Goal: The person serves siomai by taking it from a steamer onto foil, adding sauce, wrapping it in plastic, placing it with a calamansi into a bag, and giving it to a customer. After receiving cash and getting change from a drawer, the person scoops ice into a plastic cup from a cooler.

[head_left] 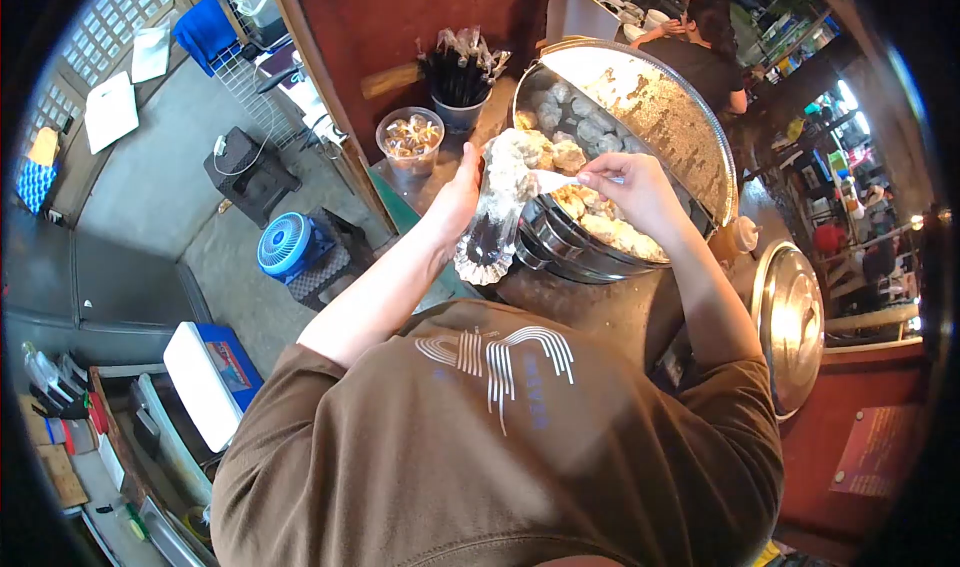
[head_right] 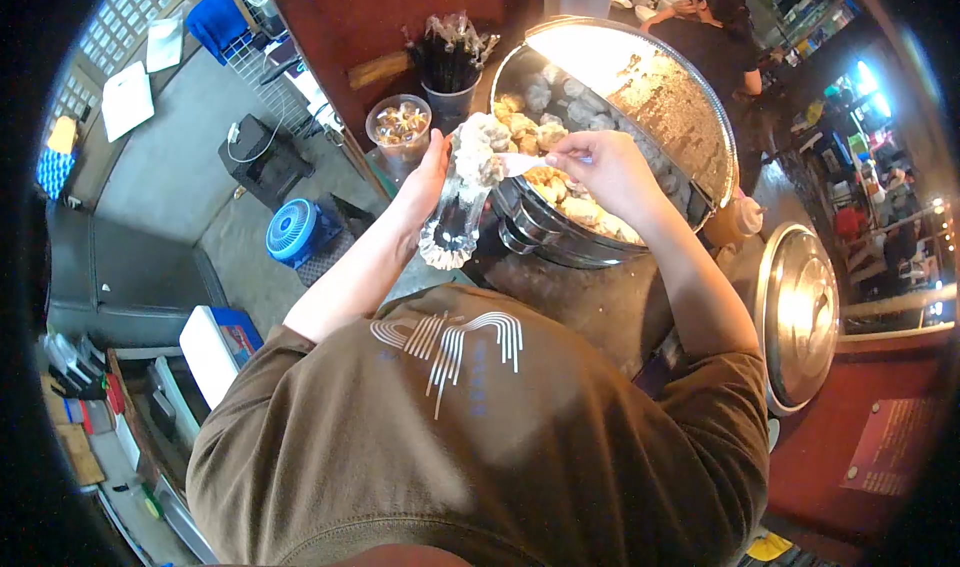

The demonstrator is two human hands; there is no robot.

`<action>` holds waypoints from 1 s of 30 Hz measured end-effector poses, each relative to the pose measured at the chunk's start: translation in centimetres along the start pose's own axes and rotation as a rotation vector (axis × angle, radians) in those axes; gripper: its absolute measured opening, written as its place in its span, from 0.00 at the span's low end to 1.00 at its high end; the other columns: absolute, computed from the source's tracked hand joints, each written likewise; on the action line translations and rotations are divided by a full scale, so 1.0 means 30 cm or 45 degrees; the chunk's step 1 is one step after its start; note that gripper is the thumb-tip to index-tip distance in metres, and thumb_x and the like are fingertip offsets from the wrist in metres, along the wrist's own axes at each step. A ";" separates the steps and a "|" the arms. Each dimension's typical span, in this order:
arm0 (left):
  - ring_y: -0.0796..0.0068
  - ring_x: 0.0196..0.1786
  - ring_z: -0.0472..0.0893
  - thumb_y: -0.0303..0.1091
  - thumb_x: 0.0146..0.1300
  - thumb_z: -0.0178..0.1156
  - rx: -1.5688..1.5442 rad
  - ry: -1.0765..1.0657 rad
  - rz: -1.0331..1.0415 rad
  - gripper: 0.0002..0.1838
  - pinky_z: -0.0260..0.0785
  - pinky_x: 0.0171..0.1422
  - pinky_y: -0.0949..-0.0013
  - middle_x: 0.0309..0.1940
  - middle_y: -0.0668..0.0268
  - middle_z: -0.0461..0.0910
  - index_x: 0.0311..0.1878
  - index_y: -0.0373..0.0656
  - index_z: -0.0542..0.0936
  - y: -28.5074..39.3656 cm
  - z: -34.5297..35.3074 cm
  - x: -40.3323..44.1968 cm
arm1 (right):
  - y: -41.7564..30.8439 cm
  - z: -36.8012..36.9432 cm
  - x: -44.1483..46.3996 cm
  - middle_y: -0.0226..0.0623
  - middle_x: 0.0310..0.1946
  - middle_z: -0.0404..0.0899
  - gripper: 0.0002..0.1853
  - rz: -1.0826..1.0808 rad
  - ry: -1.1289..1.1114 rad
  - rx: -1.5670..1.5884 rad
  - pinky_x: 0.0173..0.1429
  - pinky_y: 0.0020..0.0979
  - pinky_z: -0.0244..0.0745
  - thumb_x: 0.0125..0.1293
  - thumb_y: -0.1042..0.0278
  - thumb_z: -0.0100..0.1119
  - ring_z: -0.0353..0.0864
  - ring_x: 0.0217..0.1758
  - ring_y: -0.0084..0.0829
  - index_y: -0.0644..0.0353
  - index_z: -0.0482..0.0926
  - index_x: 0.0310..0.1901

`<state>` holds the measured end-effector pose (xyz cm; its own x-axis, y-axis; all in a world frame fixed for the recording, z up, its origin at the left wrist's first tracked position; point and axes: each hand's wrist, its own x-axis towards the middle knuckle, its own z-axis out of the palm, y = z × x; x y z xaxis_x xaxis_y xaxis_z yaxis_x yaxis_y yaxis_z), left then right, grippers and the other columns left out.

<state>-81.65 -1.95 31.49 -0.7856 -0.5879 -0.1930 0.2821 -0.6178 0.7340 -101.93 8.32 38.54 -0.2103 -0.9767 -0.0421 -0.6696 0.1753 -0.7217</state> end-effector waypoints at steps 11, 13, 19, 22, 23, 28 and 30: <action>0.74 0.23 0.79 0.66 0.68 0.30 -0.034 0.046 -0.187 0.33 0.74 0.24 0.70 0.29 0.65 0.79 0.53 0.47 0.70 -0.027 -0.078 0.012 | 0.014 -0.055 0.002 0.44 0.28 0.82 0.11 -0.070 0.225 -0.440 0.42 0.36 0.75 0.59 0.59 0.62 0.82 0.35 0.41 0.57 0.83 0.35; 0.74 0.24 0.78 0.65 0.68 0.29 -0.050 0.076 -0.056 0.33 0.74 0.24 0.70 0.31 0.64 0.79 0.53 0.47 0.70 -0.024 -0.065 0.004 | 0.037 -0.058 0.028 0.41 0.28 0.81 0.08 -0.242 0.484 -0.624 0.40 0.38 0.75 0.58 0.61 0.62 0.81 0.35 0.42 0.55 0.82 0.33; 0.73 0.25 0.78 0.64 0.69 0.29 0.005 0.143 -0.048 0.34 0.75 0.25 0.70 0.34 0.63 0.80 0.55 0.45 0.70 -0.001 -0.066 -0.004 | 0.107 0.003 0.190 0.33 0.29 0.78 0.04 -0.666 0.540 -1.135 0.38 0.37 0.75 0.57 0.66 0.59 0.79 0.35 0.35 0.54 0.80 0.30; 0.73 0.25 0.79 0.64 0.69 0.29 0.000 0.147 -0.042 0.34 0.75 0.25 0.70 0.34 0.62 0.80 0.55 0.44 0.70 0.006 -0.071 -0.006 | 0.149 0.052 0.236 0.32 0.29 0.77 0.03 -0.754 0.374 -1.215 0.37 0.36 0.75 0.56 0.66 0.59 0.78 0.36 0.35 0.53 0.80 0.30; 0.73 0.25 0.79 0.64 0.69 0.29 0.000 0.145 -0.038 0.34 0.75 0.25 0.70 0.35 0.62 0.80 0.55 0.44 0.70 0.006 -0.076 -0.007 | 0.160 0.065 0.250 0.32 0.28 0.77 0.04 -0.738 0.358 -1.227 0.37 0.36 0.75 0.56 0.66 0.59 0.79 0.35 0.36 0.54 0.79 0.29; 0.71 0.25 0.79 0.64 0.69 0.28 -0.055 0.111 -0.004 0.34 0.75 0.27 0.69 0.30 0.63 0.79 0.53 0.45 0.70 0.003 -0.093 0.006 | 0.189 0.014 0.237 0.36 0.27 0.81 0.07 -0.492 0.452 -0.774 0.40 0.38 0.74 0.55 0.64 0.60 0.81 0.33 0.36 0.55 0.83 0.31; 0.71 0.25 0.80 0.65 0.68 0.29 -0.059 0.085 0.044 0.34 0.75 0.27 0.69 0.29 0.64 0.78 0.53 0.45 0.70 0.003 -0.098 0.021 | 0.217 -0.041 0.217 0.37 0.27 0.82 0.08 -0.321 0.467 -0.478 0.40 0.35 0.74 0.57 0.63 0.61 0.81 0.31 0.32 0.56 0.84 0.34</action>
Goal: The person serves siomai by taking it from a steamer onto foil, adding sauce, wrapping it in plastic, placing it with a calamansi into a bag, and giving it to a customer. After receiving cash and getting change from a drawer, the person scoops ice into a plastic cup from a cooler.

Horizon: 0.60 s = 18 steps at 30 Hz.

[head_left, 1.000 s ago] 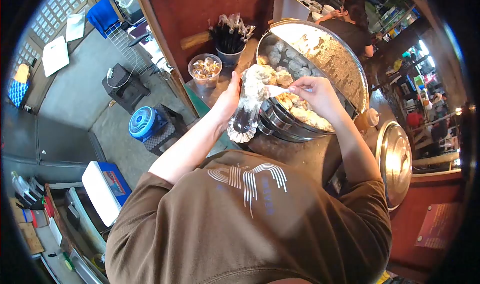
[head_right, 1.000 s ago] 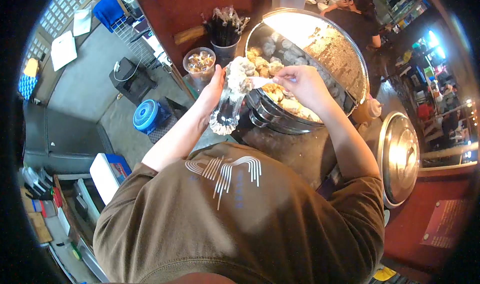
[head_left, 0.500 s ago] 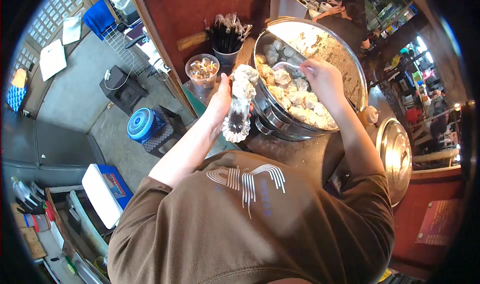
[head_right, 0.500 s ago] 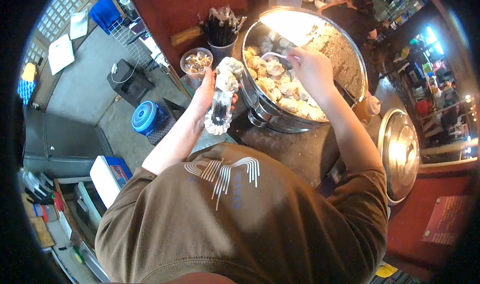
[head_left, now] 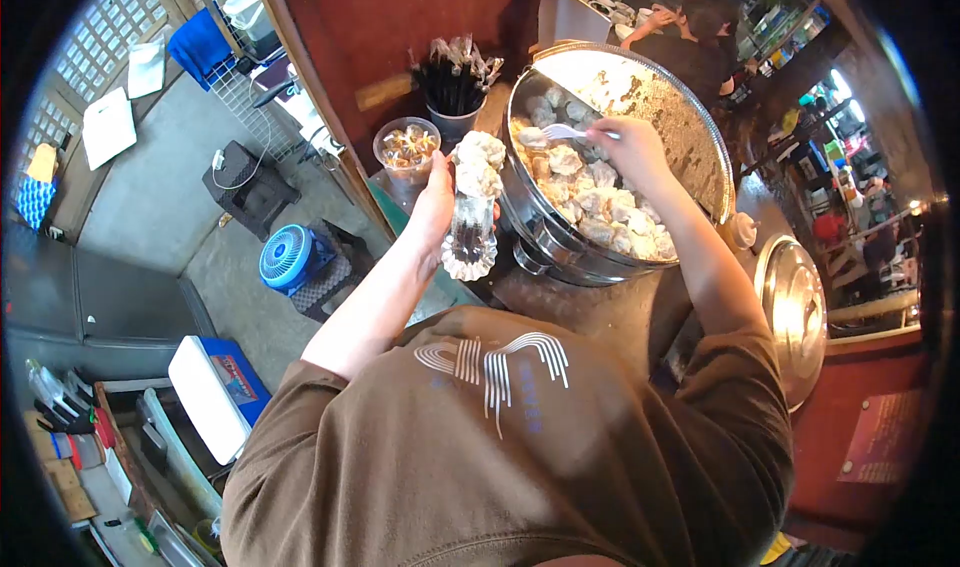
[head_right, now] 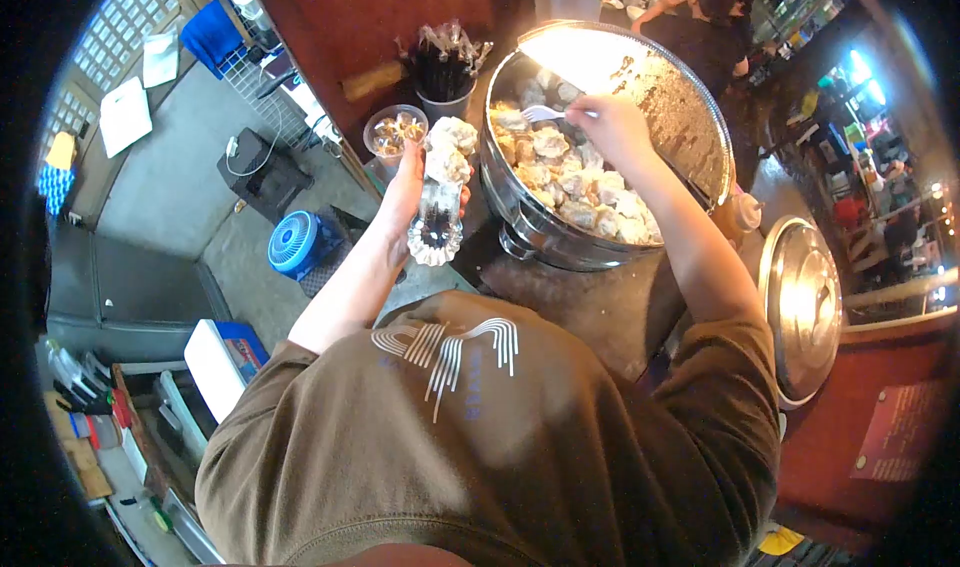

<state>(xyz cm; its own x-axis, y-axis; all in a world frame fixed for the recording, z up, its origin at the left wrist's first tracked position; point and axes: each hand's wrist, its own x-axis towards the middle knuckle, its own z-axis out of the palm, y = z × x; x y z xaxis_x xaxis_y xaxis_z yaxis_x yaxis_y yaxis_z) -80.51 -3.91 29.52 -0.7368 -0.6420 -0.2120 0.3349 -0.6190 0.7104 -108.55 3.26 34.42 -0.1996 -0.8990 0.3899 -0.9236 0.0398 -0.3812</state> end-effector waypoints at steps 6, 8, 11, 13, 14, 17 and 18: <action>0.73 0.27 0.81 0.67 0.67 0.32 -0.010 0.037 0.079 0.34 0.76 0.28 0.70 0.32 0.65 0.79 0.54 0.46 0.69 -0.005 0.024 0.017 | -0.084 -0.166 -0.081 0.31 0.25 0.81 0.09 0.469 -0.261 0.712 0.36 0.21 0.70 0.59 0.67 0.63 0.76 0.29 0.19 0.63 0.84 0.38; 0.72 0.31 0.81 0.66 0.67 0.31 0.012 -0.031 0.085 0.34 0.77 0.32 0.69 0.38 0.64 0.79 0.60 0.47 0.66 0.003 0.040 0.002 | -0.106 -0.161 -0.117 0.30 0.25 0.80 0.09 0.434 -0.320 0.853 0.35 0.19 0.69 0.59 0.69 0.64 0.75 0.29 0.18 0.65 0.84 0.37; 0.71 0.39 0.80 0.64 0.69 0.29 -0.042 0.012 0.094 0.35 0.76 0.39 0.68 0.47 0.63 0.77 0.64 0.47 0.63 0.002 0.088 -0.003 | -0.179 -0.116 -0.167 0.30 0.25 0.80 0.09 0.333 -0.360 0.903 0.33 0.20 0.69 0.59 0.69 0.64 0.74 0.27 0.17 0.67 0.83 0.37; 0.70 0.49 0.78 0.62 0.70 0.26 -0.073 -0.004 0.076 0.33 0.74 0.49 0.65 0.54 0.63 0.74 0.66 0.47 0.61 -0.009 0.084 -0.003 | -0.243 -0.103 -0.182 0.31 0.28 0.82 0.08 0.356 -0.406 0.767 0.34 0.20 0.70 0.60 0.70 0.63 0.76 0.29 0.17 0.68 0.83 0.36; 0.69 0.54 0.77 0.60 0.71 0.25 -0.088 -0.011 0.069 0.33 0.74 0.55 0.63 0.57 0.63 0.73 0.67 0.47 0.60 -0.012 0.081 -0.002 | -0.253 -0.089 -0.192 0.31 0.27 0.81 0.09 0.301 -0.359 0.682 0.34 0.20 0.70 0.60 0.70 0.63 0.76 0.29 0.17 0.68 0.83 0.36; 0.70 0.56 0.75 0.60 0.71 0.25 -0.080 0.037 0.070 0.33 0.71 0.58 0.64 0.58 0.63 0.72 0.67 0.46 0.60 -0.017 0.072 -0.005 | -0.270 -0.067 -0.216 0.34 0.26 0.82 0.10 0.157 -0.268 0.453 0.36 0.24 0.72 0.60 0.65 0.65 0.78 0.29 0.22 0.64 0.84 0.36; 0.71 0.56 0.75 0.60 0.71 0.25 -0.109 0.055 0.075 0.33 0.72 0.57 0.64 0.58 0.64 0.72 0.67 0.46 0.60 -0.018 0.070 -0.004 | -0.285 -0.079 -0.220 0.37 0.28 0.82 0.10 0.117 -0.263 0.354 0.36 0.27 0.73 0.59 0.64 0.64 0.80 0.29 0.27 0.62 0.84 0.36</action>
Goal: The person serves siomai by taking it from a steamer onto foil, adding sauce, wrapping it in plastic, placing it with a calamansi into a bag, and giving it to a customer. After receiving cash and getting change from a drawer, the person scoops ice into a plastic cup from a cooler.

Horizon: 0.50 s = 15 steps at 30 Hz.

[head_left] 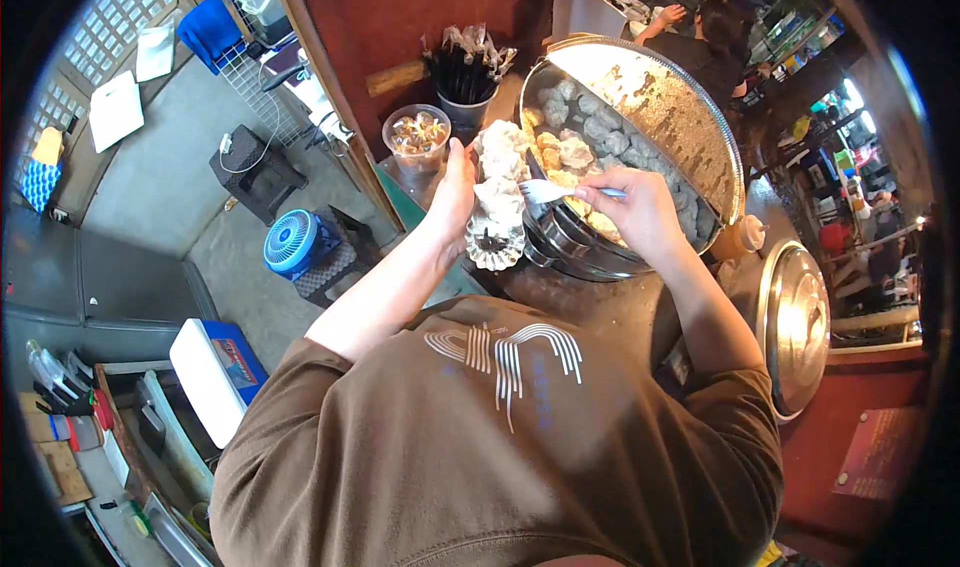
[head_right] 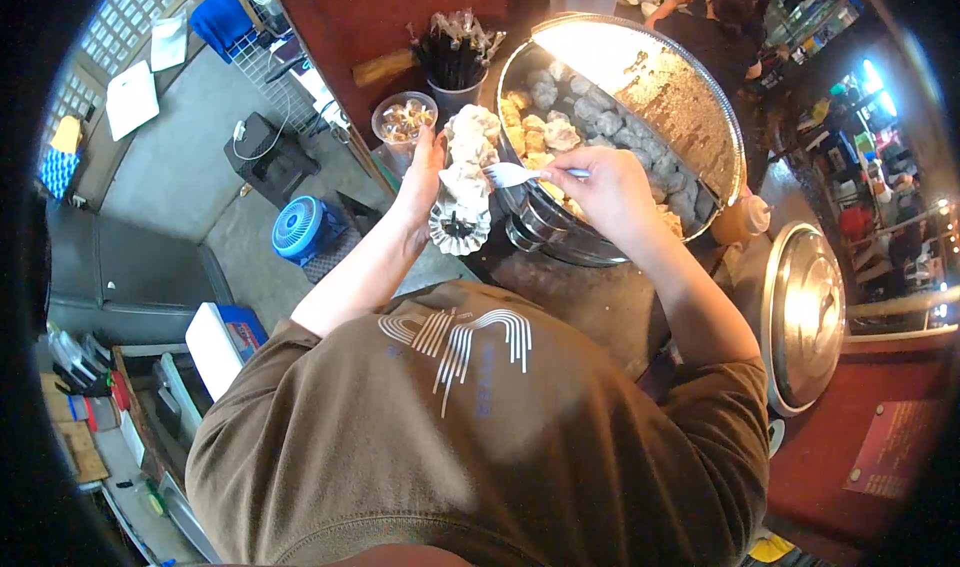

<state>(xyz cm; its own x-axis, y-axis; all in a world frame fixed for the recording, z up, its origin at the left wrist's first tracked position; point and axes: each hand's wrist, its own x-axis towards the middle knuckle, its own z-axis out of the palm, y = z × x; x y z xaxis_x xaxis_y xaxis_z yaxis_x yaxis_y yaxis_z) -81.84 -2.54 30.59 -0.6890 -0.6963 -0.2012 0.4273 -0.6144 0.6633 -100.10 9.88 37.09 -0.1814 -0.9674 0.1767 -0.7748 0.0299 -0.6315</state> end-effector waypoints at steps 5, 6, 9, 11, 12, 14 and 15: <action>0.68 0.43 0.79 0.62 0.70 0.29 -0.068 -0.022 0.021 0.34 0.76 0.44 0.64 0.50 0.61 0.76 0.66 0.46 0.60 -0.028 -0.027 0.018 | -0.055 -0.041 -0.017 0.38 0.29 0.82 0.08 -0.057 0.039 -0.324 0.37 0.33 0.75 0.58 0.60 0.63 0.82 0.31 0.38 0.54 0.85 0.33; 0.67 0.37 0.81 0.63 0.69 0.30 -0.095 -0.036 0.037 0.35 0.78 0.38 0.64 0.46 0.60 0.77 0.66 0.46 0.60 -0.035 -0.041 0.025 | -0.039 -0.054 -0.015 0.37 0.29 0.82 0.08 -0.046 0.112 -0.391 0.37 0.33 0.75 0.58 0.60 0.63 0.81 0.31 0.38 0.54 0.85 0.33; 0.65 0.35 0.82 0.63 0.69 0.28 -0.042 -0.115 0.026 0.35 0.78 0.38 0.63 0.46 0.58 0.78 0.65 0.45 0.61 -0.027 -0.086 0.034 | 0.007 -0.099 0.007 0.34 0.27 0.80 0.07 -0.080 0.336 -0.622 0.37 0.34 0.74 0.57 0.61 0.61 0.80 0.32 0.37 0.53 0.83 0.31; 0.63 0.35 0.82 0.63 0.69 0.27 -0.093 -0.051 0.010 0.36 0.78 0.38 0.62 0.45 0.57 0.78 0.66 0.44 0.61 -0.021 -0.079 0.033 | 0.069 -0.105 0.041 0.33 0.26 0.79 0.06 -0.200 0.391 -0.802 0.37 0.35 0.74 0.58 0.63 0.60 0.79 0.33 0.36 0.54 0.82 0.29; 0.62 0.35 0.82 0.64 0.69 0.27 -0.108 -0.057 0.003 0.36 0.78 0.38 0.62 0.45 0.57 0.78 0.66 0.45 0.61 -0.019 -0.077 0.029 | 0.109 -0.103 0.060 0.33 0.25 0.78 0.06 -0.256 0.420 -0.893 0.36 0.36 0.74 0.58 0.63 0.60 0.79 0.33 0.36 0.54 0.81 0.28; 0.61 0.35 0.81 0.64 0.68 0.27 -0.135 -0.075 -0.007 0.36 0.78 0.38 0.61 0.44 0.57 0.78 0.66 0.46 0.61 -0.012 -0.075 0.018 | 0.170 -0.087 0.090 0.32 0.26 0.77 0.05 -0.367 0.399 -1.008 0.36 0.35 0.74 0.57 0.66 0.59 0.78 0.34 0.34 0.55 0.79 0.27; 0.59 0.35 0.81 0.65 0.67 0.29 -0.136 -0.092 -0.045 0.36 0.78 0.36 0.60 0.44 0.57 0.78 0.66 0.47 0.61 -0.005 -0.068 0.005 | 0.184 -0.081 0.100 0.31 0.26 0.77 0.04 -0.403 0.378 -1.065 0.36 0.33 0.74 0.57 0.66 0.60 0.78 0.33 0.33 0.54 0.80 0.28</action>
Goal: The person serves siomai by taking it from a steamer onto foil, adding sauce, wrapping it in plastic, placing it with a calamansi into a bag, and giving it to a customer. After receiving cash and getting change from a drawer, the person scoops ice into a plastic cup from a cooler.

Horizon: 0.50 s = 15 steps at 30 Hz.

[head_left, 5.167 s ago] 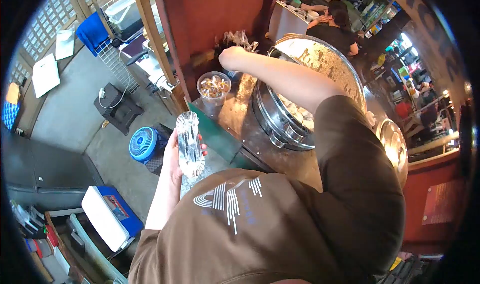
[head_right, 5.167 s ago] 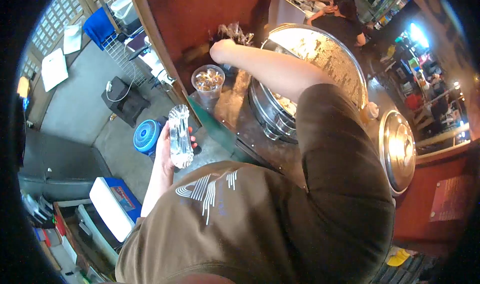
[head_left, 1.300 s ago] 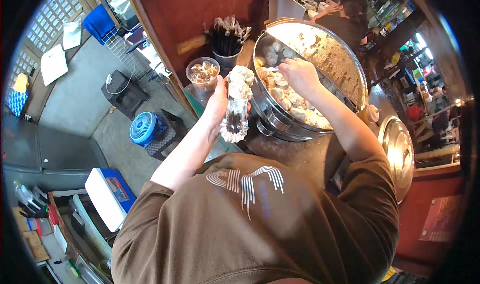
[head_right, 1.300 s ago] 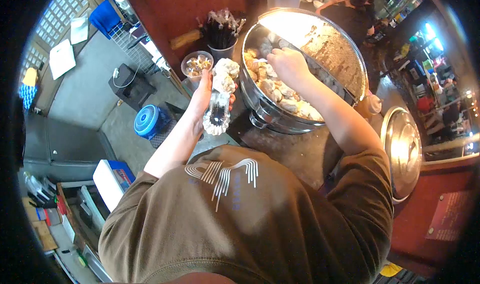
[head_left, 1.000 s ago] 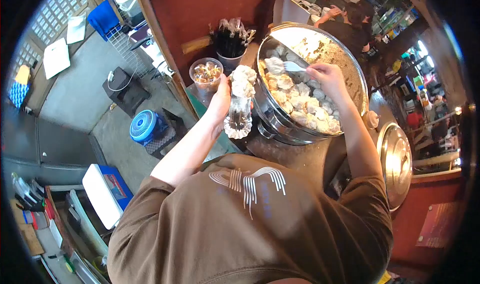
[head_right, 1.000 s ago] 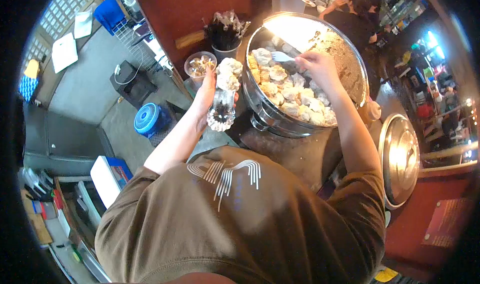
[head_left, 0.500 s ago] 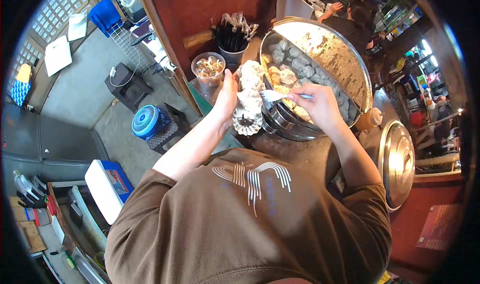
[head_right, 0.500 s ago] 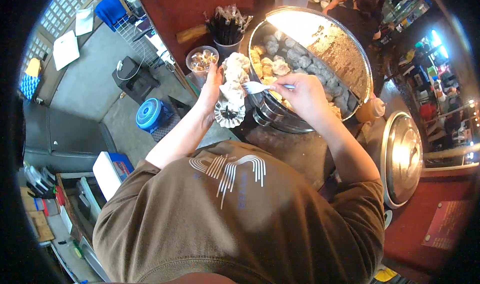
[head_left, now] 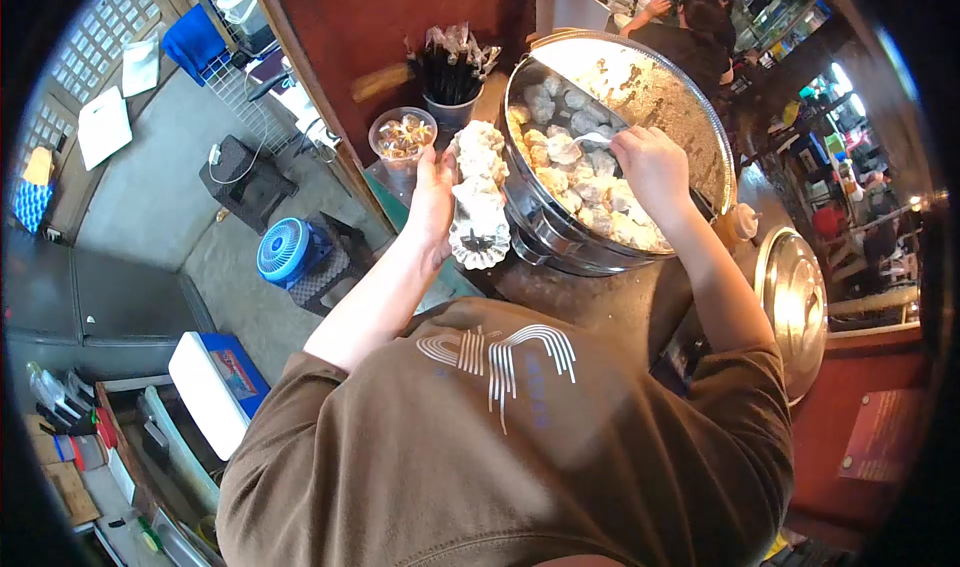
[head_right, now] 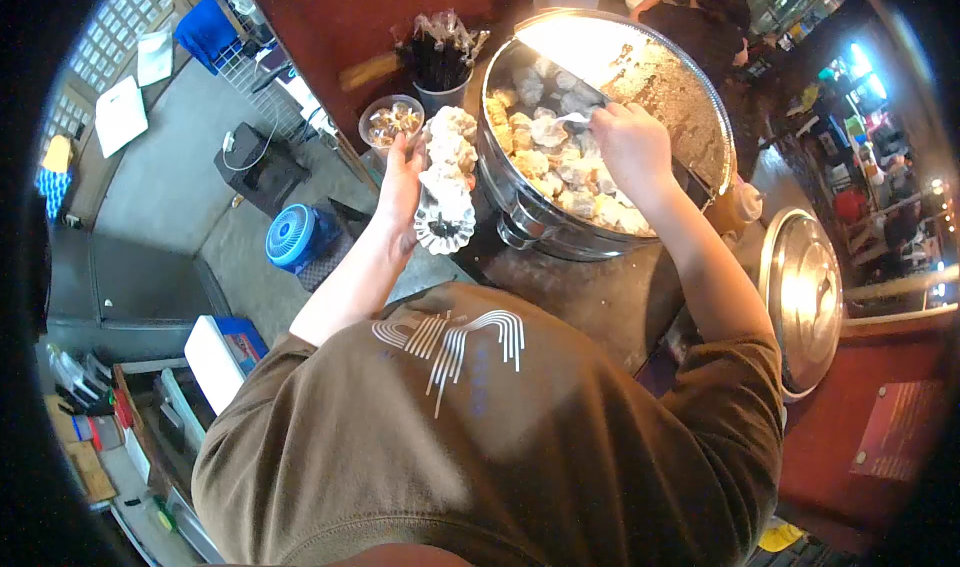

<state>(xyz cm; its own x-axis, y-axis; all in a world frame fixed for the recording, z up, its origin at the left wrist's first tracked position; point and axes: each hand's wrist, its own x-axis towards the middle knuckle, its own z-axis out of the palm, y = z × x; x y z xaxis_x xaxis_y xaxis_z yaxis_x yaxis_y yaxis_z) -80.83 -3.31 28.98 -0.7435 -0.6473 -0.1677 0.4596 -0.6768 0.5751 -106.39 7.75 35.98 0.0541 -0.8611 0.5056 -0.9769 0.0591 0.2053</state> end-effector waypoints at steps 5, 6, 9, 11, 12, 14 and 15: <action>0.58 0.36 0.81 0.67 0.65 0.33 -0.062 -0.001 -0.011 0.37 0.77 0.34 0.57 0.43 0.55 0.78 0.65 0.47 0.62 0.006 -0.013 -0.001 | 0.015 0.119 -0.005 0.31 0.26 0.75 0.01 -0.135 -0.060 -0.070 0.34 0.33 0.76 0.51 0.71 0.56 0.77 0.34 0.33 0.56 0.77 0.26; 0.58 0.36 0.81 0.67 0.65 0.32 -0.060 0.005 -0.010 0.37 0.77 0.35 0.57 0.43 0.55 0.78 0.65 0.47 0.62 0.008 -0.015 -0.001 | 0.021 0.142 -0.010 0.33 0.25 0.76 0.02 -0.131 -0.121 -0.065 0.35 0.35 0.76 0.52 0.71 0.55 0.79 0.32 0.35 0.57 0.77 0.25; 0.57 0.36 0.81 0.67 0.66 0.31 -0.055 0.033 -0.008 0.37 0.77 0.36 0.55 0.42 0.54 0.78 0.64 0.46 0.64 0.006 -0.034 0.010 | 0.037 0.149 0.002 0.37 0.25 0.77 0.06 0.016 -0.181 0.068 0.36 0.37 0.76 0.55 0.68 0.56 0.80 0.31 0.38 0.58 0.77 0.23; 0.57 0.36 0.81 0.67 0.66 0.30 -0.114 0.075 -0.024 0.37 0.77 0.36 0.55 0.42 0.54 0.78 0.63 0.46 0.64 0.011 -0.020 0.008 | 0.075 0.143 -0.002 0.40 0.27 0.80 0.11 0.218 -0.169 0.265 0.36 0.38 0.75 0.58 0.61 0.58 0.81 0.31 0.41 0.58 0.81 0.26; 0.57 0.37 0.81 0.67 0.66 0.29 -0.086 0.125 -0.019 0.38 0.77 0.37 0.55 0.43 0.53 0.78 0.63 0.45 0.64 0.014 -0.011 0.006 | 0.098 0.133 -0.006 0.40 0.27 0.81 0.11 0.315 -0.179 0.337 0.36 0.37 0.75 0.58 0.60 0.59 0.81 0.31 0.40 0.58 0.82 0.28; 0.56 0.38 0.81 0.67 0.66 0.29 -0.152 0.054 -0.049 0.38 0.77 0.39 0.54 0.44 0.53 0.78 0.63 0.44 0.64 0.016 -0.015 0.012 | 0.117 0.072 0.005 0.41 0.27 0.83 0.12 0.621 -0.330 0.580 0.37 0.32 0.74 0.56 0.58 0.63 0.82 0.30 0.36 0.58 0.85 0.34; 0.56 0.39 0.81 0.66 0.66 0.29 -0.187 0.019 -0.059 0.38 0.77 0.41 0.54 0.45 0.54 0.78 0.63 0.44 0.64 0.018 -0.018 0.018 | 0.122 0.057 -0.003 0.40 0.27 0.83 0.12 0.658 -0.298 0.657 0.37 0.30 0.74 0.56 0.59 0.63 0.82 0.30 0.33 0.58 0.85 0.34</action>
<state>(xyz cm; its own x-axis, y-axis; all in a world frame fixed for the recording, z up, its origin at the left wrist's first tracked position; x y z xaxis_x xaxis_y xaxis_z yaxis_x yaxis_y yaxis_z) -80.70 -4.22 28.77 -0.7587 -0.6186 -0.2042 0.4917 -0.7494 0.4435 -110.33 7.17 35.26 -0.4245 -0.8762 0.2283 -0.8420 0.2893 -0.4553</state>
